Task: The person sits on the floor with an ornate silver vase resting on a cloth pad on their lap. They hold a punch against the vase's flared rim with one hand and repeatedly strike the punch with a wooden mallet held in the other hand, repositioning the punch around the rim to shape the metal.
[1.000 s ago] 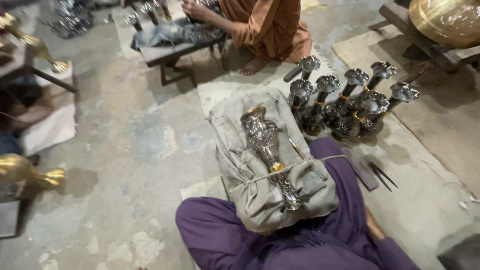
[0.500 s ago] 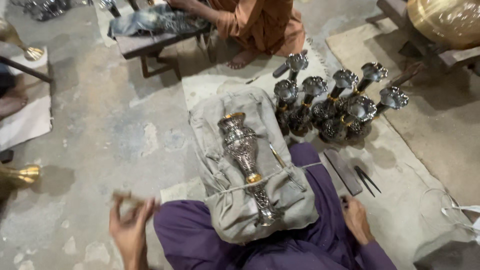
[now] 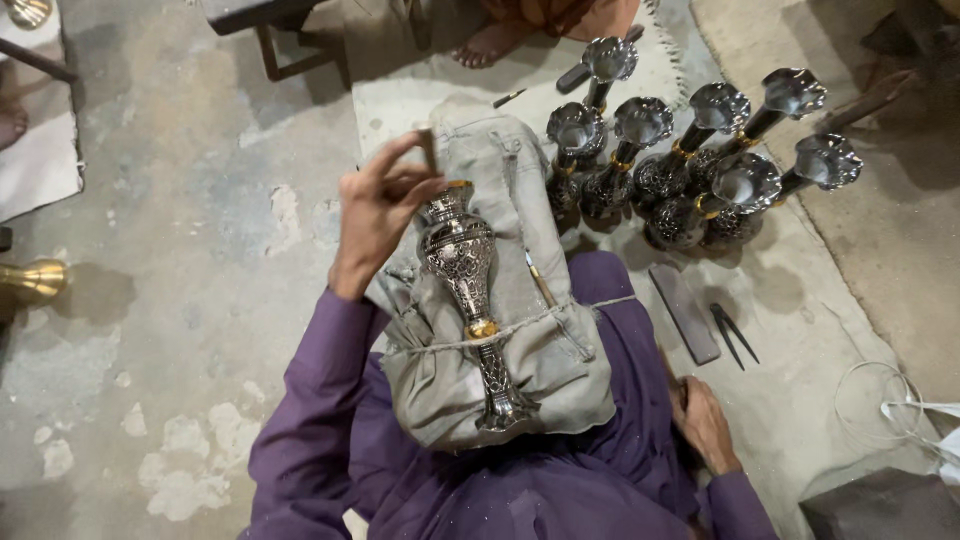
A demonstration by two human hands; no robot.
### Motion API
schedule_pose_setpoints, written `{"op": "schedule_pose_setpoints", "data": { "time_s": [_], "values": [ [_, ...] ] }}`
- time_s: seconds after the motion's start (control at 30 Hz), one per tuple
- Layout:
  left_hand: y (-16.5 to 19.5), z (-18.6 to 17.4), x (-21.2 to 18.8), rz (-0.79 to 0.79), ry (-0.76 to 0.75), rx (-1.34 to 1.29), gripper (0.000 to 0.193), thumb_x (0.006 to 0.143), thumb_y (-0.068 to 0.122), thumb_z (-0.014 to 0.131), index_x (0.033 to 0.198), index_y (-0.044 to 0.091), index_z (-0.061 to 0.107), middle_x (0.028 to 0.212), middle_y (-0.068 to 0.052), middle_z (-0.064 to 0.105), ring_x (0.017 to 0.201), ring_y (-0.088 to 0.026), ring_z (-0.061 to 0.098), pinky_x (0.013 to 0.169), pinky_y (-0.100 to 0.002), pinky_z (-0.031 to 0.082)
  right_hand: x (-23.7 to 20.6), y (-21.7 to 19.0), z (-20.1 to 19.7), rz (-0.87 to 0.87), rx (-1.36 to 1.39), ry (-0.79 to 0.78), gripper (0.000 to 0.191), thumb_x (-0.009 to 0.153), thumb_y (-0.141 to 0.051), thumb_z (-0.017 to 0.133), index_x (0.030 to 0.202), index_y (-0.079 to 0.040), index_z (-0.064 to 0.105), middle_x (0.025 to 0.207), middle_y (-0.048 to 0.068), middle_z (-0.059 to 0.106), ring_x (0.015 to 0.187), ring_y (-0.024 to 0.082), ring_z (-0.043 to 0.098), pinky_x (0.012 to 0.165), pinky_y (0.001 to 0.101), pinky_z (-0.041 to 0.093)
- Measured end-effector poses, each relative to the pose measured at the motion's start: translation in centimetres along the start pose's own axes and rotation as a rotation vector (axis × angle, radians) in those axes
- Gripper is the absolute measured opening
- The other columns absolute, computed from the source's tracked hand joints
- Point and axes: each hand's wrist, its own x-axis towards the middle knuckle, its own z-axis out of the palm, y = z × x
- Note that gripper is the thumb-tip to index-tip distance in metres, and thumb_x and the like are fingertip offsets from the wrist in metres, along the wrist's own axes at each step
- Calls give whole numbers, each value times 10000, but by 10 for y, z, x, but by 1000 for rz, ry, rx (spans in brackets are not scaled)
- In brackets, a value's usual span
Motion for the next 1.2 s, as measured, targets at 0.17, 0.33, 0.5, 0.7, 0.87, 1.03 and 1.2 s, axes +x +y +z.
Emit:
{"op": "schedule_pose_setpoints", "data": {
  "time_s": [0.17, 0.33, 0.5, 0.7, 0.87, 1.03, 1.2],
  "values": [
    [5, 10, 17, 74, -109, 119, 457, 961, 32, 786, 1377, 98, 608, 1047, -129, 802, 972, -211, 809, 826, -335, 674, 17, 0, 0, 239, 218, -76, 412, 1066, -290, 574, 1272, 67, 560, 1128, 330, 709, 1045, 473, 684, 875, 518, 532],
    [10, 18, 27, 90, -197, 170, 533, 920, 28, 771, 1414, 126, 597, 971, -113, 803, 881, -202, 808, 767, -332, 662, 31, -4, -11, 195, 267, -190, 610, 888, -239, 718, 1414, 8, 535, 1115, 265, 747, 936, 417, 728, 840, 485, 578],
    [15, 27, 39, 152, -230, 271, 478, 919, 66, 781, 1364, 153, 631, 971, -115, 809, 819, -210, 800, 709, -358, 632, 45, -35, -37, -371, 348, 194, 816, 776, -234, 828, 1449, 56, 470, 1219, 295, 645, 1063, 335, 659, 860, 464, 560],
    [22, 41, 48, 112, -314, 510, 434, 920, 137, 763, 1334, 188, 645, 873, -118, 789, 649, -238, 743, 620, -385, 601, 80, -94, -56, -56, 641, -98, 555, 866, -244, 807, 1327, -45, 570, 872, 107, 710, 582, 205, 652, 542, 394, 575],
    [28, 43, 51, 175, -328, 601, 467, 903, 224, 747, 1352, 223, 619, 790, -86, 782, 616, -229, 710, 610, -386, 583, 114, -136, -72, -411, 595, 102, 415, 892, -242, 801, 1191, -14, 624, 891, 58, 705, 710, 143, 692, 682, 337, 620],
    [30, 43, 55, 132, -387, 638, 478, 933, 247, 706, 1398, 244, 594, 753, -78, 751, 528, -236, 646, 524, -382, 554, 133, -159, -86, -446, 571, 85, 350, 890, -264, 843, 1081, -27, 669, 869, 44, 704, 754, 117, 703, 745, 313, 610],
    [28, 42, 54, 205, -371, 657, 502, 936, 269, 709, 1421, 228, 584, 718, -91, 721, 535, -234, 620, 554, -408, 539, 139, -165, -93, -373, 535, 148, 299, 877, -246, 880, 943, -30, 685, 754, 7, 656, 677, 97, 620, 656, 274, 518]
  ]
}}
